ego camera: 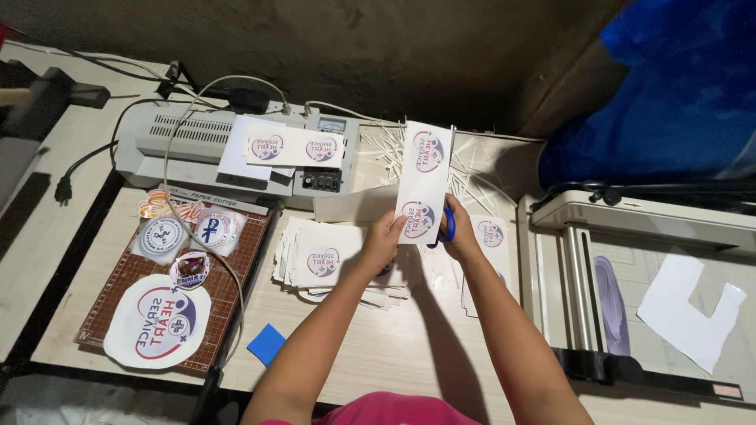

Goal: The person uses blue-handled scissors to cut circular stickers from a sheet of white paper. They hold the paper with one hand and carefully trim around the printed designs, placing the cut pieces on the table.

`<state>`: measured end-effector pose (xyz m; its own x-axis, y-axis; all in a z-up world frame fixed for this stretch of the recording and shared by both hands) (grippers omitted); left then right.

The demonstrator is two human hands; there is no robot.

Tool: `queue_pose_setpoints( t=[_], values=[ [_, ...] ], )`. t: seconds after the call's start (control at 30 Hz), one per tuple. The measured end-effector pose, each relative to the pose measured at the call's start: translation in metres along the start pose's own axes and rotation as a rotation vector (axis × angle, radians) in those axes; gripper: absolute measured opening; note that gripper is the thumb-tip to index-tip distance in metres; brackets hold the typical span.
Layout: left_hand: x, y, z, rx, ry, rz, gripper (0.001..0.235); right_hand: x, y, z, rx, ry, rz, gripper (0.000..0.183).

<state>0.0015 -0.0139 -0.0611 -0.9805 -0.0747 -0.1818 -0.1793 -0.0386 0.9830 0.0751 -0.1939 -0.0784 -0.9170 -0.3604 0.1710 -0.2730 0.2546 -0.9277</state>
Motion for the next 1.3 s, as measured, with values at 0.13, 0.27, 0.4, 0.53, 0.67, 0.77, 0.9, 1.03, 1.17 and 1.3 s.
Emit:
queue_pose_setpoints(
  t=[0.13, 0.27, 0.4, 0.53, 0.67, 0.77, 0.9, 1.03, 1.17, 1.3],
  values=[
    [0.001, -0.025, 0.002, 0.007, 0.006, -0.160, 0.029, -0.004, 0.014, 0.007, 0.020, 0.031, -0.023, 0.058],
    [0.003, -0.026, 0.002, 0.017, -0.001, -0.010, 0.029, 0.000, 0.019, 0.005, 0.005, 0.017, -0.006, 0.052],
    [-0.010, -0.075, 0.005, 0.137, 0.042, -0.063, 0.028, 0.005, 0.018, 0.014, -0.216, -0.081, -0.201, 0.047],
    [-0.015, -0.084, 0.020, 0.128, 0.053, 0.075, 0.030, 0.028, -0.029, -0.010, -0.339, -0.121, -0.391, 0.049],
    [-0.001, -0.036, 0.002, -0.061, -0.085, 0.150, 0.033, 0.030, -0.023, 0.011, -0.053, 0.127, -0.258, 0.052],
    [0.020, 0.039, -0.026, -0.123, -0.244, 0.358, 0.035, 0.031, 0.001, 0.050, 0.107, 0.287, -0.091, 0.058],
    [0.039, 0.045, -0.044, -0.118, -0.414, 0.424, 0.035, 0.046, 0.015, 0.106, 0.450, 0.523, -0.030, 0.062],
    [0.028, -0.001, -0.045, -0.271, -0.410, 0.218, 0.035, 0.069, 0.028, 0.151, 0.648, 0.603, -0.033, 0.061],
    [0.011, -0.039, -0.033, -0.577, -0.336, 0.012, 0.029, 0.086, 0.046, 0.164, 0.776, 0.656, -0.057, 0.052],
    [-0.006, -0.046, -0.014, -0.818, -0.267, -0.123, 0.023, 0.097, 0.056, 0.153, 1.003, 0.739, -0.045, 0.055]
  ],
)
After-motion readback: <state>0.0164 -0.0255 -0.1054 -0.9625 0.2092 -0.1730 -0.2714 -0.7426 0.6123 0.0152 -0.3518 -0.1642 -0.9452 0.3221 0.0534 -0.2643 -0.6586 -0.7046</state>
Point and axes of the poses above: each hand's wrist, its own x-axis away from the middle knuckle, its own z-axis out of the back of the hand, y = z × x, the point moved 2 cm from there along -x, towards the middle knuckle, and after that the axes turned 12 degrees about -z, right-handed, at the moved point
